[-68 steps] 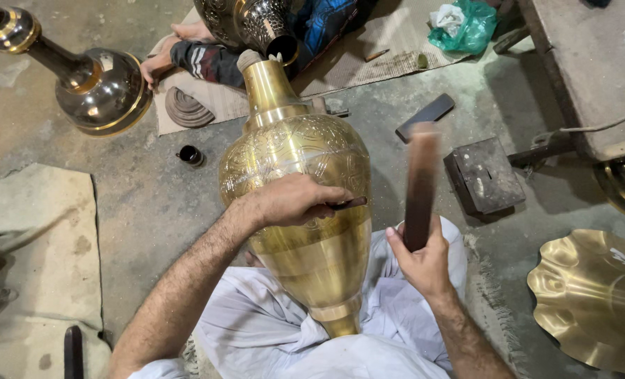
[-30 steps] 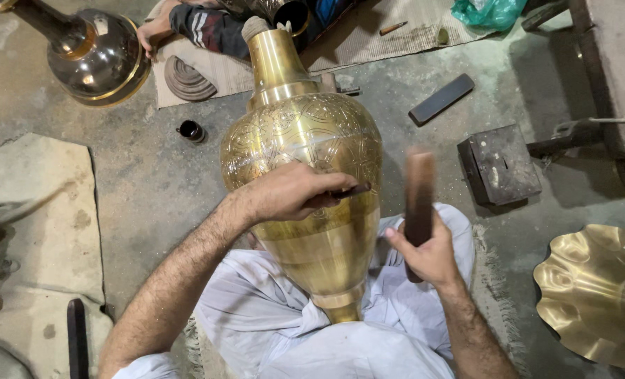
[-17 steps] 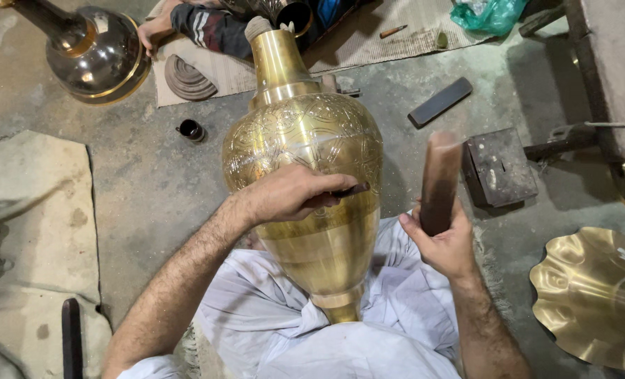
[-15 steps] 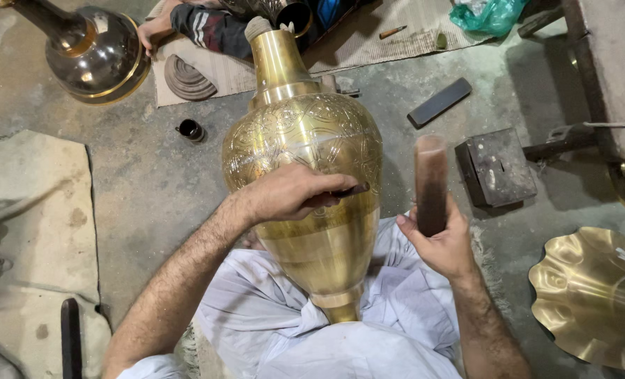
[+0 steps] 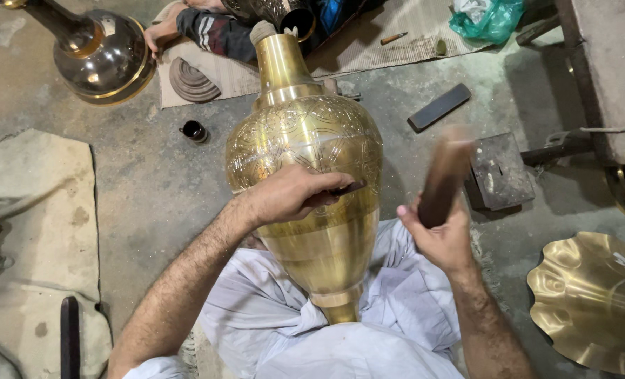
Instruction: The person sits on the floor holding a large engraved brass vase between their legs and decorates its surface by hand. They hold a small chisel against the metal with one hand and strike it with a wooden mallet held in the other hand, working pattern by pattern across the vase body.
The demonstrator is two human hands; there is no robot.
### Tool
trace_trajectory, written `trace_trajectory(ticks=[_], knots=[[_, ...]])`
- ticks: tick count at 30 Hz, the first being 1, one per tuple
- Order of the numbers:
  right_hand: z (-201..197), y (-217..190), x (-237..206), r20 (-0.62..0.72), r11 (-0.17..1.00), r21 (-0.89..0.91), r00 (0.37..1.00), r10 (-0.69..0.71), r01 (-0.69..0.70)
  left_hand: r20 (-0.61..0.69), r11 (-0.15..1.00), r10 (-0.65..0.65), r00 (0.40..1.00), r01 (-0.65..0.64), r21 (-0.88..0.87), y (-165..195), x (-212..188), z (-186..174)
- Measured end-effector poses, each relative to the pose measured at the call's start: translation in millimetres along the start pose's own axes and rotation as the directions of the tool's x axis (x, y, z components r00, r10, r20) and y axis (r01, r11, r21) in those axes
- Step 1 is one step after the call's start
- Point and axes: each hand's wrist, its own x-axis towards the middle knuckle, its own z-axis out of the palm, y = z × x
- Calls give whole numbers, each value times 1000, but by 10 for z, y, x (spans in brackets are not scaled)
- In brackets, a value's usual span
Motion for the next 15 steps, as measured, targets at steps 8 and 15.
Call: trace_trajectory(ticks=[8,15], knots=[[-158,-314,318,104,916,-360,983,-150,178,-118,999,-8,993,4,-35,70,-134,49],[-266,-543,540,224,927,-347,972,-65,142,-249,996,-21,968,-2,-92,77,-203,151]])
